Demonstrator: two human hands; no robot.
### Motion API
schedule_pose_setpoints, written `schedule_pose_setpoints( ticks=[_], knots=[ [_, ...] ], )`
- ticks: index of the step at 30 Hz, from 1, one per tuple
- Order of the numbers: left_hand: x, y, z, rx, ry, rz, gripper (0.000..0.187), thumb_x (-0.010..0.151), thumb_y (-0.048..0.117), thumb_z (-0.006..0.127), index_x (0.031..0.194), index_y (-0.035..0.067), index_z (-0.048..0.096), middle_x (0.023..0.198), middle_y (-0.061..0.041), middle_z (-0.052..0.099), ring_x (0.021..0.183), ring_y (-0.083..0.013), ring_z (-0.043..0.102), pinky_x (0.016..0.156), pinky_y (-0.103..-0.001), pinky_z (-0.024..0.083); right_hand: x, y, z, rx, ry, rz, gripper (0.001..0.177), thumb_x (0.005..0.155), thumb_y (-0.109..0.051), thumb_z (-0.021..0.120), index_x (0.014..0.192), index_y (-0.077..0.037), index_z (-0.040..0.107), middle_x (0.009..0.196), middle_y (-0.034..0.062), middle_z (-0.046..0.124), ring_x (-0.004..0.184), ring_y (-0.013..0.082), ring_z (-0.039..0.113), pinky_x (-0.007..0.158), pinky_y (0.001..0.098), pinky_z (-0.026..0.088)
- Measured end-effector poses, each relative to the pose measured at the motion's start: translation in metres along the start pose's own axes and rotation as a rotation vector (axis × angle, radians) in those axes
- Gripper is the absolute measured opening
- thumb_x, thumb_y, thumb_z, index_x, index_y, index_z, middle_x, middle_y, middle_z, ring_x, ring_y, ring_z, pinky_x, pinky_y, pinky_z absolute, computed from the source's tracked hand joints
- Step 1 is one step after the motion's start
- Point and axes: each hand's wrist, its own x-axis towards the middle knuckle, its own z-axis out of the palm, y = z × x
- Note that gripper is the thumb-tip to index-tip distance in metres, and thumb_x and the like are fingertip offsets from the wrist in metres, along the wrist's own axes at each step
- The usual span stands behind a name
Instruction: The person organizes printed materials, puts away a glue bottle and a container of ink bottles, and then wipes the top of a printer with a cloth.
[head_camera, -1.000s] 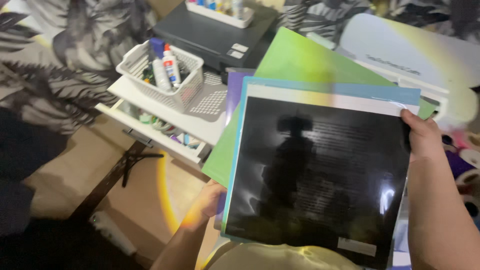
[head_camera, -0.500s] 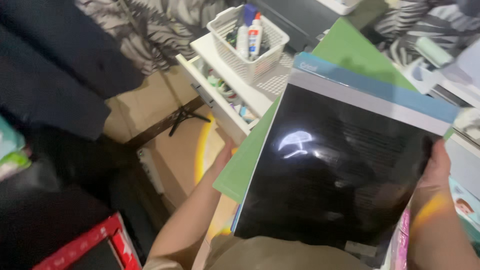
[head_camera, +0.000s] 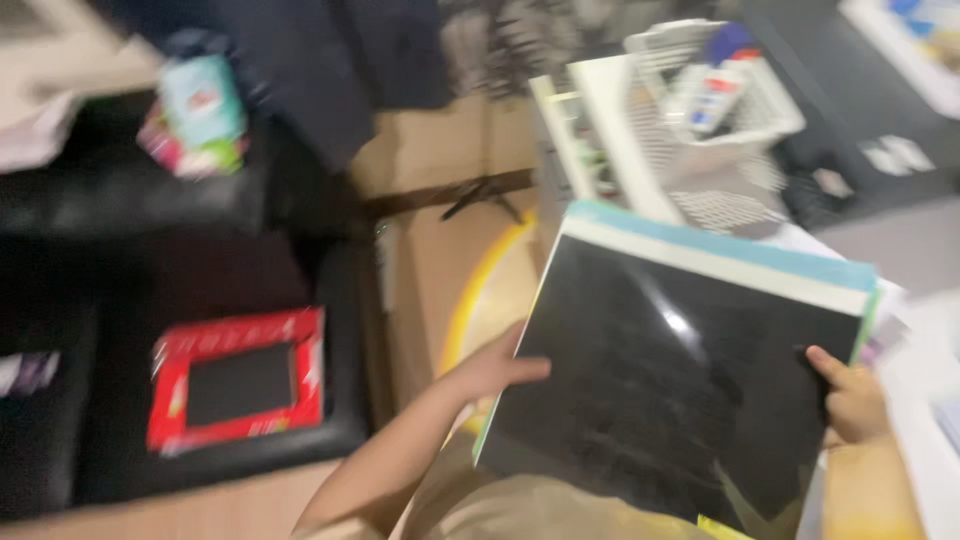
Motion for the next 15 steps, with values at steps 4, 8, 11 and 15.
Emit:
schedule_pose_setpoints(
  ticks=[4,8,11,15],
  knots=[
    [-0.015,-0.001,-0.033,-0.043,0.151,0.158,0.056,0.076,0.03,0.065,0.124,0.007,0.047,0.12,-0.004,0.054,0.107,-0.0143,0.052,0.09,-0.03,0.043,0.07,-0.002,0.003,-0.16,-0.293,-0.095,0.034,0.082,0.012,0.046,0.115,0.009,0.05,0.128,0.0208,0.05,0.109,0.0291,0.051,0.094,0.0433,0.043],
    [-0.034,0.01,-0.068,0.102,0.385,0.217,0.043,0.077,0.025,0.066,0.117,0.01,0.055,0.109,0.001,0.06,0.099,-0.0101,0.055,0.088,-0.026,0.041,0.119,-0.041,0.08,-0.27,-0.428,0.191,0.03,0.1,-0.022,0.042,0.123,-0.004,0.05,0.119,0.0146,0.053,0.107,0.0293,0.05,0.094,0.0474,0.039],
    [-0.05,0.007,-0.095,0.101,0.593,0.218,0.027,0.077,0.017,0.066,0.101,0.009,0.057,0.102,-0.002,0.061,0.096,-0.0135,0.056,0.086,-0.027,0.042,0.124,-0.067,0.15,-0.477,-0.397,0.218,0.031,0.093,-0.008,0.049,0.124,-0.004,0.05,0.117,0.0157,0.053,0.105,0.0295,0.051,0.094,0.0417,0.041],
    [-0.072,-0.032,-0.145,0.315,0.84,0.214,0.039,0.076,0.024,0.067,0.111,0.012,0.056,0.108,-0.002,0.059,0.1,-0.0154,0.054,0.088,-0.028,0.038,0.116,-0.056,0.251,-0.503,-0.562,0.055,0.03,0.087,0.001,0.053,0.117,0.007,0.053,0.106,0.0261,0.056,0.086,0.036,0.051,0.07,0.0433,0.039]
  ],
)
